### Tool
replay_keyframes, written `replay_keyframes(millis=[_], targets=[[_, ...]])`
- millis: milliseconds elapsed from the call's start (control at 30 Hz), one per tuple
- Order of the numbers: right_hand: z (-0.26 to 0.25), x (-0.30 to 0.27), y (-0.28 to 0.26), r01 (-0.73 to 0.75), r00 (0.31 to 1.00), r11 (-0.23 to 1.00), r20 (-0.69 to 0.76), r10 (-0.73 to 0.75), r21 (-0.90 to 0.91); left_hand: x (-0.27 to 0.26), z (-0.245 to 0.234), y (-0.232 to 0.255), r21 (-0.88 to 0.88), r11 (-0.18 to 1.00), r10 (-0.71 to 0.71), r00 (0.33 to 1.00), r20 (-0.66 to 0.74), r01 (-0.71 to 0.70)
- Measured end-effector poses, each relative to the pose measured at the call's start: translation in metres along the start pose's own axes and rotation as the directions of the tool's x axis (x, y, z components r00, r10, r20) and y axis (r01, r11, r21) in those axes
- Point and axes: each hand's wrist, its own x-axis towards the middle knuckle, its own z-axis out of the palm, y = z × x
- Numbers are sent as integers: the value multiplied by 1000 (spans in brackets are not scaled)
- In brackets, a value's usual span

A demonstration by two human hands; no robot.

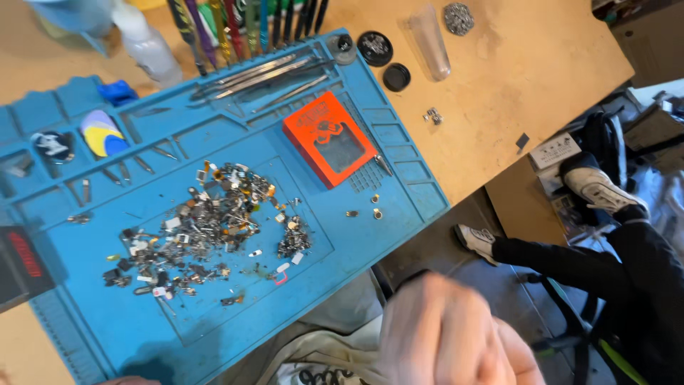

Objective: The person sorts a pile of small electronic components on a blue work mat. They use their hands and tweezers to pick up and separate various parts, including capacitors and resistors, placing some into a small container.

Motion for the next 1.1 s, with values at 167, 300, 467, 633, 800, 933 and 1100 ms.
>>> replay_keyframes(millis=[167,300,467,633,800,933,1100], targets=[[-31,-41,18,-225,777,850,-614,-138,-475,2,-27,36,-210,881,-422,905,51,423],[-50,-67,31,-215,732,890,-670,-125,-401,17,-30,93,-477,709,-606,794,-37,519],[-66,-84,53,-342,716,790,-685,-133,-510,42,12,122,-72,997,-72,636,-768,26],[-67,-94,60,-384,656,763,-735,-172,-520,36,8,121,-68,998,-59,647,-760,11],[-66,-91,59,-366,674,757,-716,-184,-540,-6,-33,83,-444,677,-653,757,6,587],[-64,-85,59,-369,685,729,-698,-207,-577,1,-37,117,-332,841,-511,828,-231,427],[-63,-84,59,-361,705,703,-673,-224,-613,7,-36,115,-301,844,-510,838,-193,444]])
